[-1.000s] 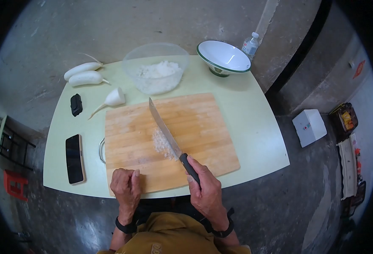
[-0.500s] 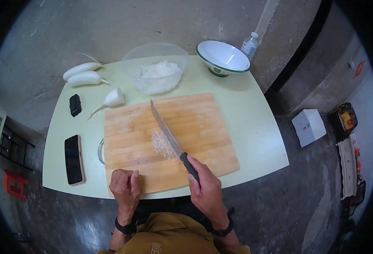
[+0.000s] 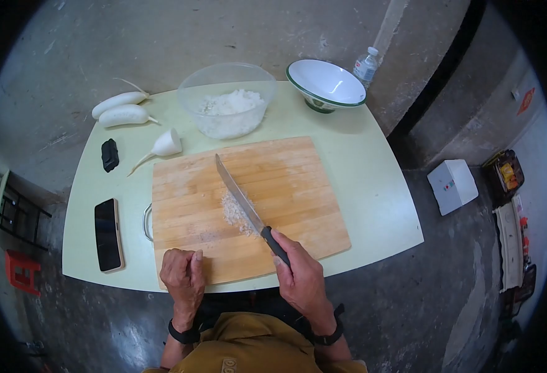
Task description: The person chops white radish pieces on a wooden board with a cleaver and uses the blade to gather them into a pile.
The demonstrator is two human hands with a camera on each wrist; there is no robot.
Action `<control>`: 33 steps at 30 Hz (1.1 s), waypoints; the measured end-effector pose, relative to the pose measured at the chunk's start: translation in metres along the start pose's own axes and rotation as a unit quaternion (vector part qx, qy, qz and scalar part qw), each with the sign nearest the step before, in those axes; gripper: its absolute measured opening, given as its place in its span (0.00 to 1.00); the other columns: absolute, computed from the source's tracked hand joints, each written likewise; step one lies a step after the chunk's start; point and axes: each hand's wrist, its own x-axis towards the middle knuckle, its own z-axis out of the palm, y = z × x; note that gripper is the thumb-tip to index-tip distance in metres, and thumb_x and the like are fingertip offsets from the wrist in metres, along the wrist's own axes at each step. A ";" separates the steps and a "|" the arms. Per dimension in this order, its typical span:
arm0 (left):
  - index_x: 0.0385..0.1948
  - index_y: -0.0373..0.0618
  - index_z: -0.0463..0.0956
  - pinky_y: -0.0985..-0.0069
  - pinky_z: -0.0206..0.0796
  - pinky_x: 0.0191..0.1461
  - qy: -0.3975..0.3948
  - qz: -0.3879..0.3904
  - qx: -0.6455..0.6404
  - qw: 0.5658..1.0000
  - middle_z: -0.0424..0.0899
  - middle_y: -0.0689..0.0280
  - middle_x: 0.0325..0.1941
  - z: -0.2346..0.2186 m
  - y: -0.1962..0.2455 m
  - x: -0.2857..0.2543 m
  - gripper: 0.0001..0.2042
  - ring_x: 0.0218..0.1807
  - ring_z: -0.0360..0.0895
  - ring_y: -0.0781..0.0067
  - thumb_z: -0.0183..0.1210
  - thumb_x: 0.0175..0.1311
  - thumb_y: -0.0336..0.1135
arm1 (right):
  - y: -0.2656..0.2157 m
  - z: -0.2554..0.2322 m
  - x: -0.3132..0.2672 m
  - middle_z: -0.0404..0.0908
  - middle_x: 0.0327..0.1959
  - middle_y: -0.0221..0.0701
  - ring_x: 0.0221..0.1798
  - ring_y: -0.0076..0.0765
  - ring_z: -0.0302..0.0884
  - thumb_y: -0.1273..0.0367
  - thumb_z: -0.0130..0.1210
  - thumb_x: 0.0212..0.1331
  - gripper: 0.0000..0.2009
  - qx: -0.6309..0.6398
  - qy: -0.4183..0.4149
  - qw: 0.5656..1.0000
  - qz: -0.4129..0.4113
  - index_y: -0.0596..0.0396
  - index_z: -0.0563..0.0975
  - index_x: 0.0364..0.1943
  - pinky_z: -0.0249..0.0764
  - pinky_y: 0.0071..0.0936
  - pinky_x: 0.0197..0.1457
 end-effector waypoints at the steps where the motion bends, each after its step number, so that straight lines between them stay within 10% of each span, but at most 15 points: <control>1: 0.25 0.40 0.75 0.63 0.61 0.33 0.003 0.001 -0.001 1.000 0.72 0.59 0.23 0.000 0.000 0.001 0.07 0.28 0.69 0.56 0.65 0.57 0.26 | 0.001 -0.001 -0.001 0.82 0.44 0.46 0.44 0.41 0.84 0.82 0.53 0.59 0.22 -0.003 0.000 1.000 -0.001 0.62 0.73 0.60 0.78 0.31 0.49; 33: 0.24 0.40 0.74 0.64 0.61 0.33 0.001 -0.006 -0.001 1.000 0.72 0.59 0.23 0.000 0.001 0.001 0.07 0.28 0.69 0.56 0.65 0.56 0.26 | 0.006 -0.007 0.003 0.82 0.46 0.45 0.45 0.40 0.84 0.82 0.52 0.61 0.21 0.010 0.038 0.999 -0.009 0.63 0.73 0.60 0.78 0.31 0.50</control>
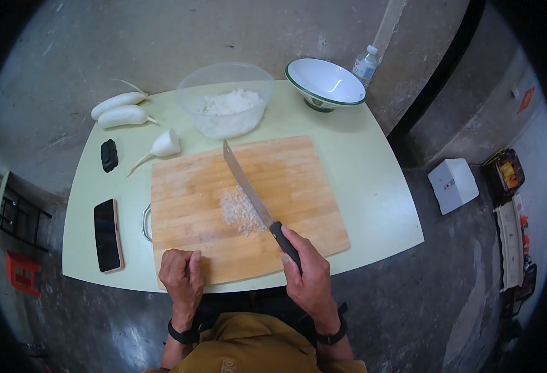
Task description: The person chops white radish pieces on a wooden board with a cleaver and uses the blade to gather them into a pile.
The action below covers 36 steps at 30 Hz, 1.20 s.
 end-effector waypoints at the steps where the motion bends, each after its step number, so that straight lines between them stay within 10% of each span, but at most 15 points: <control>1: 0.24 0.40 0.74 0.63 0.61 0.33 -0.004 -0.001 0.001 1.000 0.72 0.59 0.23 0.000 0.001 0.000 0.07 0.28 0.69 0.56 0.65 0.56 0.25 | 0.005 0.001 0.001 0.82 0.46 0.45 0.45 0.40 0.84 0.82 0.52 0.61 0.21 -0.006 -0.012 1.000 0.009 0.63 0.73 0.60 0.78 0.31 0.50; 36: 0.25 0.40 0.74 0.64 0.61 0.33 0.001 0.004 -0.002 1.000 0.71 0.60 0.22 0.000 -0.001 0.000 0.07 0.28 0.68 0.56 0.65 0.57 0.27 | -0.007 0.001 -0.001 0.82 0.47 0.45 0.46 0.42 0.85 0.81 0.53 0.60 0.21 -0.006 -0.046 0.999 -0.009 0.61 0.73 0.60 0.79 0.31 0.50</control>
